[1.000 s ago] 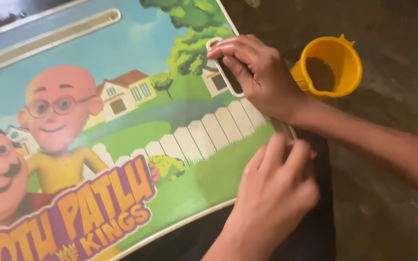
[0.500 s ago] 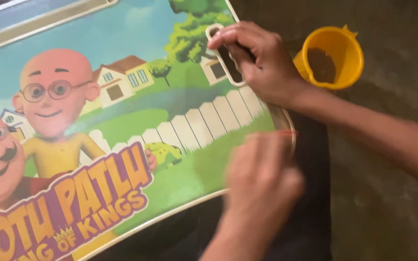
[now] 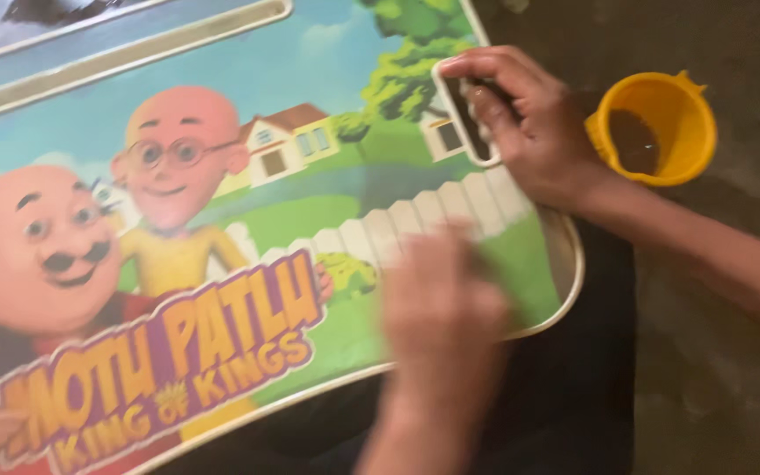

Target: The person wipes a plastic tray with a red cloth, repeatedly dipping the cloth into a yellow cup of water to wet it. The tray is cleaned section by section, and the cloth is wrung out between dips.

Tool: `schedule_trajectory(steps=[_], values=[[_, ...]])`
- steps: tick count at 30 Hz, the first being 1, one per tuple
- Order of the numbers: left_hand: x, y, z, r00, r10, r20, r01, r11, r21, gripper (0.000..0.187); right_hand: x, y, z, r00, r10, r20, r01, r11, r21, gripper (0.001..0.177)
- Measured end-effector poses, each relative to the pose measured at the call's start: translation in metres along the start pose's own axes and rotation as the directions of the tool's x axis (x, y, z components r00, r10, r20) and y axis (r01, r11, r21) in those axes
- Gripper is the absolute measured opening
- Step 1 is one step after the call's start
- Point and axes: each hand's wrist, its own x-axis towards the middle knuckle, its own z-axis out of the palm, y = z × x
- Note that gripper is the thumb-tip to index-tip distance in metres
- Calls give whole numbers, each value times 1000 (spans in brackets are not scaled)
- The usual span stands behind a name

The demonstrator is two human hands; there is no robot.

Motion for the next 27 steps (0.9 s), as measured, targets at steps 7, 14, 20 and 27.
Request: schedule_trajectory(steps=[7, 14, 20, 27], values=[[4, -88, -25, 887, -374, -270, 438, 866, 242, 8, 4, -10, 9, 974, -182, 137, 222, 896, -385, 26], [-5, -23, -4, 988, -110, -111, 122, 986, 111, 11, 5, -28, 6, 962, -189, 197, 263, 836, -482, 33], [-29, -135, -62, 874, -344, -342, 482, 692, 537, 8, 9, -14, 14, 966, -128, 223, 224, 845, -485, 25], [-13, 13, -17, 994, -106, -26, 105, 994, -29, 10, 16, -5, 20, 962, -13, 274, 169, 813, -556, 31]])
